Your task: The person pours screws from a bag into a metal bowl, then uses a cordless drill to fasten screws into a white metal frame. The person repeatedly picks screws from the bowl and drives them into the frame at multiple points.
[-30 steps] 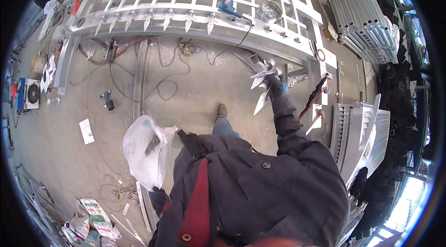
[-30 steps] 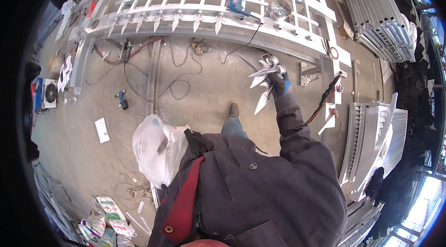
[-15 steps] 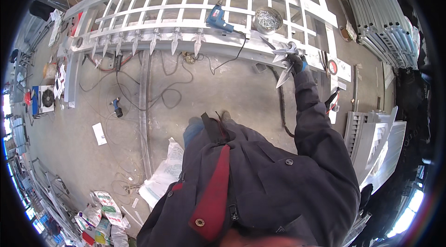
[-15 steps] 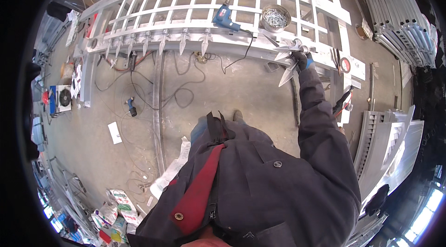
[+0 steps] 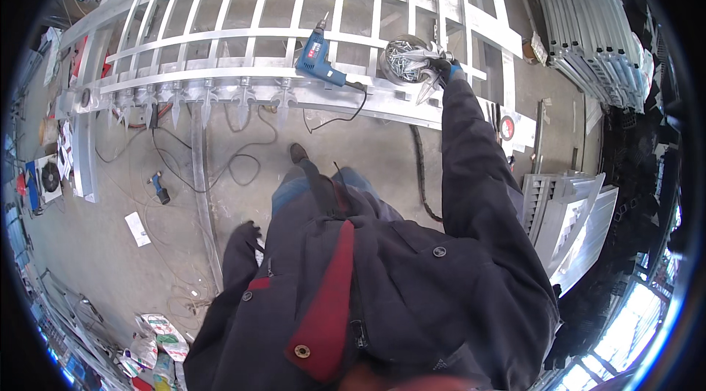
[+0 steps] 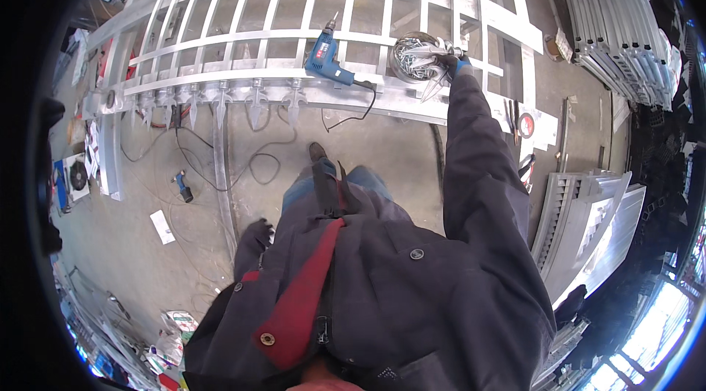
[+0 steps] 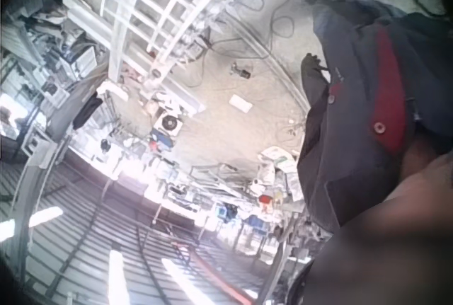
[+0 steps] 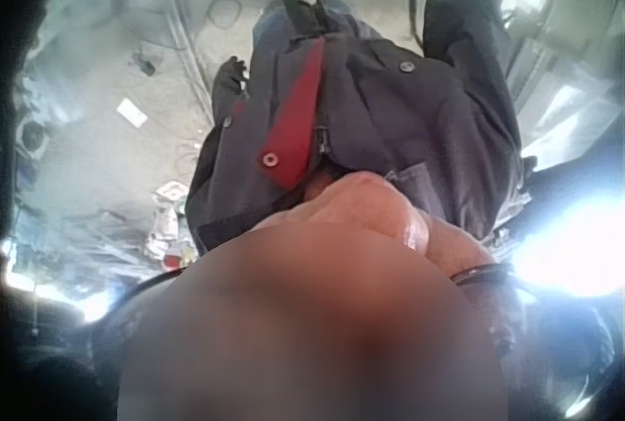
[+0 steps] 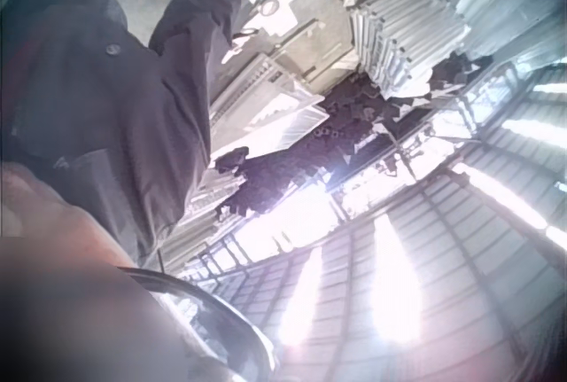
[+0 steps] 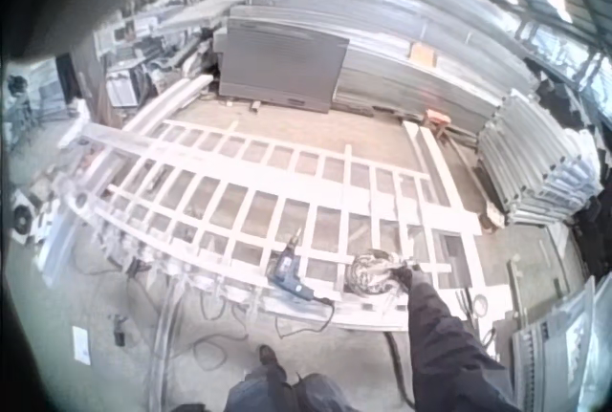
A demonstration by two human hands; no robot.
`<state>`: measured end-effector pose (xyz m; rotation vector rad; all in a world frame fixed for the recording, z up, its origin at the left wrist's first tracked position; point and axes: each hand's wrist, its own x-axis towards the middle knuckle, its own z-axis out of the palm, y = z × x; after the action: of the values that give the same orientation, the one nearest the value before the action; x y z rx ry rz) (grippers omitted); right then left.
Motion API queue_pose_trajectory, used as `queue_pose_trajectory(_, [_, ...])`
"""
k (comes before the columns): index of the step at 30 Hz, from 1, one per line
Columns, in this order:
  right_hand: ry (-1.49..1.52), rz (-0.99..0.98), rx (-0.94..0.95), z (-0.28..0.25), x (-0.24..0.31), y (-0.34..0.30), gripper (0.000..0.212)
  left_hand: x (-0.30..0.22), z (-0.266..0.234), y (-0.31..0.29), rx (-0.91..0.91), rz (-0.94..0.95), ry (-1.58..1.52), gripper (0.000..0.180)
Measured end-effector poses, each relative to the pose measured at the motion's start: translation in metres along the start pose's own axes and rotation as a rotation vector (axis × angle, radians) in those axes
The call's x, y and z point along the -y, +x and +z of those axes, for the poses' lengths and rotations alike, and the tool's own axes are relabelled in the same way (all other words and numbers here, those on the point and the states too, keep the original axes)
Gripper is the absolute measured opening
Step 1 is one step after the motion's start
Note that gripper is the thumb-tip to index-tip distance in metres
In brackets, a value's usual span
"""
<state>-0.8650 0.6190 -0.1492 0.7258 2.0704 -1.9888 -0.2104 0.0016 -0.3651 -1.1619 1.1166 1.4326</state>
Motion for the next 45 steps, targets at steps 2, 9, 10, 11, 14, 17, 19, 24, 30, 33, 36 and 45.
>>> queue_pose_trajectory(2, [0.121, -0.01, 0.129, 0.011, 0.002, 0.018, 0.041, -0.049, -0.014, 0.001, -0.197, -0.025, -0.17, 0.059])
queue_pose_trajectory(9, [0.032, 0.15, 0.267, 0.019, 0.0, 0.036, 0.04, -0.194, 0.026, -0.089, -0.433, 0.114, -0.271, 0.052])
queue_pose_trajectory(10, [0.038, 0.15, 0.305, 0.013, 0.0, 0.034, 0.039, -0.21, 0.047, -0.095, -0.451, 0.141, -0.282, 0.052])
queue_pose_trajectory(11, [0.021, 0.147, 0.289, 0.005, 0.002, 0.035, 0.045, -0.228, 0.071, -0.099, -0.449, 0.185, -0.32, 0.051])
queue_pose_trajectory(14, [-0.089, 0.171, 0.331, -0.015, 0.007, 0.045, 0.055, -0.295, 0.154, -0.112, -0.409, 0.303, -0.263, 0.049])
queue_pose_trajectory(17, [-0.175, 0.128, 0.492, -0.017, 0.017, 0.073, 0.05, -0.378, 0.249, -0.131, -0.39, 0.513, 0.177, 0.046])
queue_pose_trajectory(19, [-0.256, 0.115, 0.653, -0.013, 0.023, 0.091, 0.049, -0.438, 0.307, -0.148, -0.417, 0.578, 0.451, 0.041])
queue_pose_trajectory(24, [-0.614, 0.044, 0.601, 0.005, 0.026, 0.113, 0.059, -0.556, 0.418, -0.162, -0.7, 1.25, 1.045, 0.047])
queue_pose_trajectory(30, [-0.558, 0.018, 0.589, 0.005, 0.024, 0.101, 0.061, -0.607, 0.467, -0.115, -0.659, 1.119, 1.513, 0.057])
queue_pose_trajectory(33, [-0.803, -0.053, 0.554, 0.01, 0.035, 0.082, 0.067, -0.61, 0.466, -0.101, -0.532, 1.036, 1.607, 0.05])
queue_pose_trajectory(36, [-1.174, -0.122, 0.448, 0.02, 0.055, 0.059, 0.077, -0.609, 0.464, -0.101, -0.475, 0.99, 1.654, 0.043])
queue_pose_trajectory(45, [-1.549, -0.034, 0.567, 0.03, 0.107, 0.03, 0.093, -0.592, 0.495, -0.137, -0.226, 0.845, 1.564, 0.058])
